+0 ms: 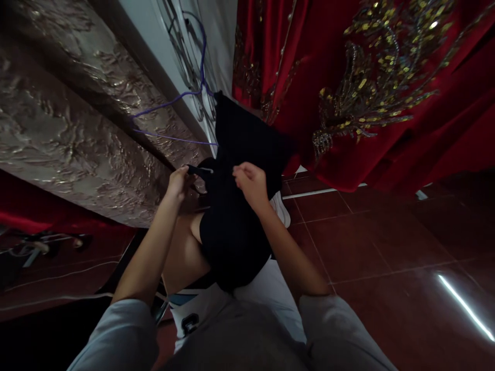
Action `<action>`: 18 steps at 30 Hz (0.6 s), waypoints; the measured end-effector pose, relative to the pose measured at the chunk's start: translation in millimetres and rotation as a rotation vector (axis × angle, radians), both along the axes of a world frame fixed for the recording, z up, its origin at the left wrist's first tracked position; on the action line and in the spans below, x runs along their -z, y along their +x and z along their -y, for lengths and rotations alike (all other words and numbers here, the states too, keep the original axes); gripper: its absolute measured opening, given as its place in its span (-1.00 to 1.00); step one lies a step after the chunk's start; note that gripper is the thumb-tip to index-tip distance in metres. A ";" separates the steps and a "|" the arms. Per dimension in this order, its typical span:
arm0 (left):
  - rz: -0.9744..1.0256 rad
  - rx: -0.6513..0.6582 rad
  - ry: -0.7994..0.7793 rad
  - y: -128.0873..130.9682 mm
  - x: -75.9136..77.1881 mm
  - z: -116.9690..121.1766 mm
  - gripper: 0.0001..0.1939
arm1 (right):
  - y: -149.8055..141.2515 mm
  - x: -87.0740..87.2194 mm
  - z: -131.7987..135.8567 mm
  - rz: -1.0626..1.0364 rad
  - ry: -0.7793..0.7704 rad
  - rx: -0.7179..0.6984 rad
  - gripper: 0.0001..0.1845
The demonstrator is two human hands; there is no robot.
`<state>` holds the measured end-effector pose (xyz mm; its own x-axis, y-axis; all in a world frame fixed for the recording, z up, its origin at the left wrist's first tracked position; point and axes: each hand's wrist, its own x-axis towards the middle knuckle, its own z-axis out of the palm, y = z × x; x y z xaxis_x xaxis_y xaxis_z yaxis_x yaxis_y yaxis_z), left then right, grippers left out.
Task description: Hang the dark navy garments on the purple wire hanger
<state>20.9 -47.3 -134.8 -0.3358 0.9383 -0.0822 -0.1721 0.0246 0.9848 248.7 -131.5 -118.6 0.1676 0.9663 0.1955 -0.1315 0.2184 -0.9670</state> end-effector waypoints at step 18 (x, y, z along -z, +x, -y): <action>-0.345 0.642 0.529 36.8 -73.5 61.8 -0.49 | -6.3 -60.0 5.9 0.592 0.360 -0.337 -0.66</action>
<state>57.8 -109.1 -61.2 0.3404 0.8403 0.4220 0.0260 -0.4570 0.8891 242.4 -137.4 -58.7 -0.3549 0.8065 0.4729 0.2709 0.5729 -0.7736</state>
